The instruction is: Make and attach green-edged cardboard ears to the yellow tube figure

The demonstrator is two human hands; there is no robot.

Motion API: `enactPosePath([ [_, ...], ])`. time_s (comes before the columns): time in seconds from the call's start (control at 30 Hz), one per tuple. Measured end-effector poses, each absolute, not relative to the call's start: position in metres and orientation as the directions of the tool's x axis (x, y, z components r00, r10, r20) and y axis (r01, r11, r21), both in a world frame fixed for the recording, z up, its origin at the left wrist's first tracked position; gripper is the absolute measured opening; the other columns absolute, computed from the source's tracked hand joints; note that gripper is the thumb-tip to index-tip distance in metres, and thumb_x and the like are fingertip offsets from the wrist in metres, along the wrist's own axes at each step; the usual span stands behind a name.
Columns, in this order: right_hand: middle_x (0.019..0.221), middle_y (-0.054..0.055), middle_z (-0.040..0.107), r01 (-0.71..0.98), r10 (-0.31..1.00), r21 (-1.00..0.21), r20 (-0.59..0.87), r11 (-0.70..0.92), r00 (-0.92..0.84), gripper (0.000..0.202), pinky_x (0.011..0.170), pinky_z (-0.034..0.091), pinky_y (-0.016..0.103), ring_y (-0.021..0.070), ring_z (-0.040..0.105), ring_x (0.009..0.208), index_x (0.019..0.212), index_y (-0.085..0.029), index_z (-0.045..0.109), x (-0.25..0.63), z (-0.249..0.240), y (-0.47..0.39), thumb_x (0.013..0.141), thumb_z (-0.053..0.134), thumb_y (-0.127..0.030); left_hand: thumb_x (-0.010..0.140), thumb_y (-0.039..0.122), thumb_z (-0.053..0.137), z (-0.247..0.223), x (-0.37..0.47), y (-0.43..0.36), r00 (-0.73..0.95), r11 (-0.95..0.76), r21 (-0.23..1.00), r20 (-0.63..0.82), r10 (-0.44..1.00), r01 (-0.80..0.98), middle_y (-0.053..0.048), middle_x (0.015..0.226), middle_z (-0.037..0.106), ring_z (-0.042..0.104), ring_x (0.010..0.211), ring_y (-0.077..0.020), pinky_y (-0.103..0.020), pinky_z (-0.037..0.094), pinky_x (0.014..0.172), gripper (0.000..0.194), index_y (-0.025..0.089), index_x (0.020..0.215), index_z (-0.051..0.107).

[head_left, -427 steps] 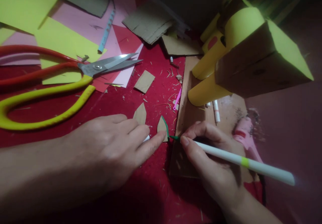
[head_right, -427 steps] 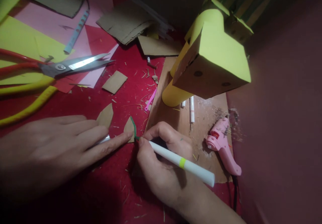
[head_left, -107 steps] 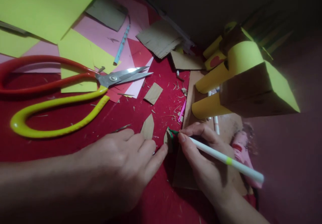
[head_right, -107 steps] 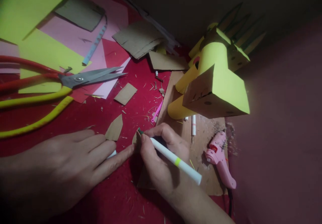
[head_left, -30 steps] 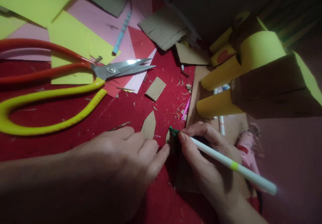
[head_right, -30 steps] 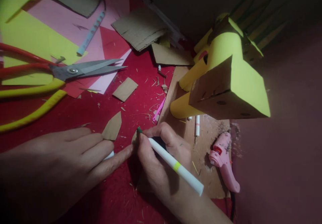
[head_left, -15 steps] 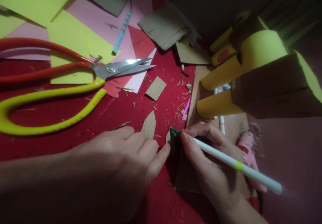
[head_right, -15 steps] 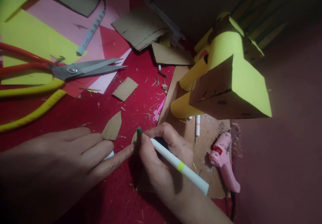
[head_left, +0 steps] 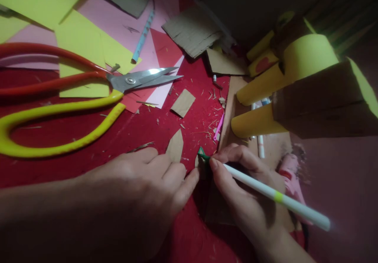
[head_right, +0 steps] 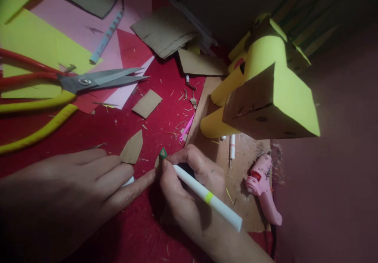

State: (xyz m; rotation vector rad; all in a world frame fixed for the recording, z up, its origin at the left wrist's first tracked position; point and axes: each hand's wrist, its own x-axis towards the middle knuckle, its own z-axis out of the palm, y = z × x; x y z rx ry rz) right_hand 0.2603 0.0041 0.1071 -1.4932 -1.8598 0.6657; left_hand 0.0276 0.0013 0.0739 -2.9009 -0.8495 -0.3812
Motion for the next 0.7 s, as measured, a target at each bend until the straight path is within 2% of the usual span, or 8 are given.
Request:
enactPosePath([
  [0.3, 0.065, -0.006, 0.076, 0.61, 0.977, -0.769, 0.095, 0.192, -0.189, 0.019, 0.051, 0.052, 0.015, 0.01, 0.069, 0.051, 0.084, -0.025, 0.077, 0.265, 0.109, 0.001, 0.099, 0.079, -0.014, 0.114, 0.037, 0.06, 0.071, 0.029, -0.002, 0.793, -0.829, 0.028, 0.277, 0.543, 0.559, 0.001, 0.079, 0.065, 0.054, 0.069, -0.0262, -0.047, 0.055, 0.075, 0.045, 0.024, 0.153, 0.077],
  [0.57, 0.059, -0.007, 0.069, 0.583, 0.992, -0.807, 0.128, 0.095, 0.016, 0.019, 0.047, 0.047, 0.019, 0.0113, 0.063, 0.048, 0.077, -0.026, 0.075, 0.253, 0.106, -0.002, 0.093, 0.08, -0.016, 0.113, 0.036, 0.062, 0.071, 0.028, -0.001, 0.791, -0.829, 0.026, 0.284, 0.542, 0.559, 0.0, 0.078, 0.065, 0.054, 0.068, -0.0263, -0.047, 0.053, 0.073, 0.045, 0.022, 0.153, 0.076],
  [0.7, 0.06, -0.007, 0.07, 0.6, 0.994, -0.793, 0.093, 0.11, -0.059, 0.019, 0.047, 0.048, 0.018, 0.0108, 0.063, 0.048, 0.079, -0.026, 0.076, 0.257, 0.109, 0.0, 0.093, 0.079, -0.016, 0.112, 0.039, 0.064, 0.072, 0.028, -0.002, 0.797, -0.833, 0.018, 0.277, 0.536, 0.554, 0.0, 0.079, 0.067, 0.056, 0.069, -0.0269, -0.048, 0.054, 0.076, 0.046, 0.022, 0.153, 0.075],
])
